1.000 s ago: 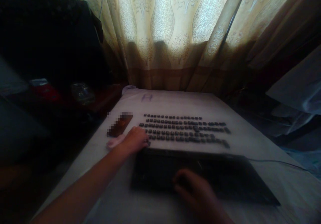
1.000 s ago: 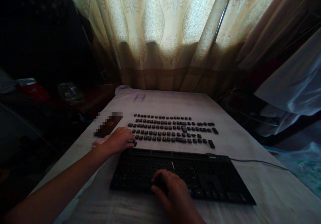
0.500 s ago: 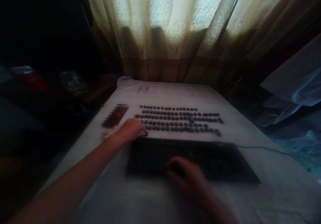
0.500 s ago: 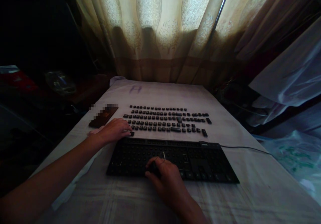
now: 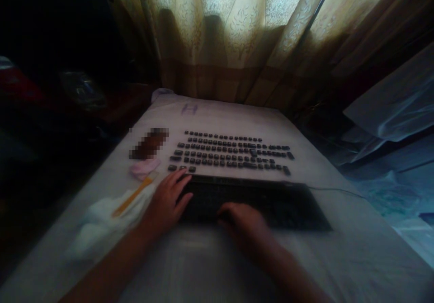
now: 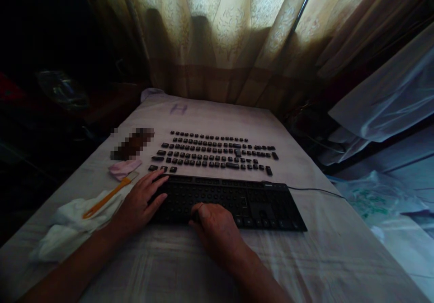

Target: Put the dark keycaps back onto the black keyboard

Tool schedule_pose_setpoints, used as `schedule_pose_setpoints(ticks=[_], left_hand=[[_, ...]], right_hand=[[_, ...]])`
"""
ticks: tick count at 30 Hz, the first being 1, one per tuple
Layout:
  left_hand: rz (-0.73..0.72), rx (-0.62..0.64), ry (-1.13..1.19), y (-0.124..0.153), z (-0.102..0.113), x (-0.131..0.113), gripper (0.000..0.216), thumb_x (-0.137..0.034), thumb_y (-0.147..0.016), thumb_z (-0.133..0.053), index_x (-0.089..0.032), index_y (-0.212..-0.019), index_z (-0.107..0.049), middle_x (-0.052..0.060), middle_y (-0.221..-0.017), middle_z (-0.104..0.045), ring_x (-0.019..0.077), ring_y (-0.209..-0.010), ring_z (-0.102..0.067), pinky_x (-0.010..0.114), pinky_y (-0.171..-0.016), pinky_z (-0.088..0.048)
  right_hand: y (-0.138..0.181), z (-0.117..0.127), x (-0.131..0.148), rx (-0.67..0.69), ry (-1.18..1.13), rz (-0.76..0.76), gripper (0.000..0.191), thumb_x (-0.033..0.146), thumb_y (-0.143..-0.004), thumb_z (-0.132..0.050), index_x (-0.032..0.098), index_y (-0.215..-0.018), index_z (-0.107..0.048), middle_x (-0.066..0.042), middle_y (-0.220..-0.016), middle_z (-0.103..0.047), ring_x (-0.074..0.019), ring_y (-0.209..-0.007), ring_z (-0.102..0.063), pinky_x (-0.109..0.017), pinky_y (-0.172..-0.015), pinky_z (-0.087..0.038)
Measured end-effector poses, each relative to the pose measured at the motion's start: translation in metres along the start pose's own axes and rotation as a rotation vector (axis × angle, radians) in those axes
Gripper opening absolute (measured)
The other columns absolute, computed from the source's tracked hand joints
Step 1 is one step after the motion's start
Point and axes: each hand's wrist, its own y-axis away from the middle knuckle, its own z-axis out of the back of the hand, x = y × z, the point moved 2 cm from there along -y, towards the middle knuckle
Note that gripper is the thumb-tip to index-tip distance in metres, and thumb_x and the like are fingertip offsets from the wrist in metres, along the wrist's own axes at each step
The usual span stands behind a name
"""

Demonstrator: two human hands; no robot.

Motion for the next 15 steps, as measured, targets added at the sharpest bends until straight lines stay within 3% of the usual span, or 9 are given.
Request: schedule_pose_setpoints(ticks=[6, 12, 15], left_hand=[[0.068, 0.062, 0.025, 0.011, -0.014, 0.0, 0.042, -0.036, -0.099, -0.036, -0.016, -0.134, -0.049, 0.016, -0.146, -0.045, 0.0291, -0.137, -0.04, 0.052, -0.11, -0.037], [0.061, 0.055, 0.033, 0.011, -0.016, -0.002, 0.041, -0.033, -0.098, -0.038, -0.017, -0.135, -0.047, 0.015, -0.147, -0.045, 0.0291, -0.138, -0.038, 0.052, -0.111, -0.037], [0.061, 0.045, 0.039, 0.011, -0.017, -0.001, 0.04, -0.033, -0.098, -0.039, -0.016, -0.133, -0.05, 0.016, -0.146, -0.045, 0.0298, -0.137, -0.039, 0.053, -0.11, -0.038]], right_hand=[[-0.002, -0.004, 0.003, 0.017, 0.131, 0.155, 0.018, 0.007, -0.082, -0.054, 0.02, -0.092, -0.063, -0.004, -0.078, -0.071, -0.0205, -0.07, -0.067, -0.031, -0.067, -0.051], [0.008, -0.011, -0.006, -0.227, -0.18, -0.067, 0.008, 0.019, -0.086, -0.051, 0.02, -0.094, -0.055, -0.005, -0.079, -0.072, -0.0184, -0.071, -0.07, -0.028, -0.067, -0.054], [0.008, -0.01, -0.005, -0.246, -0.303, -0.144, 0.007, 0.021, -0.086, -0.052, 0.021, -0.093, -0.053, -0.005, -0.078, -0.073, -0.0183, -0.068, -0.07, -0.028, -0.065, -0.055]])
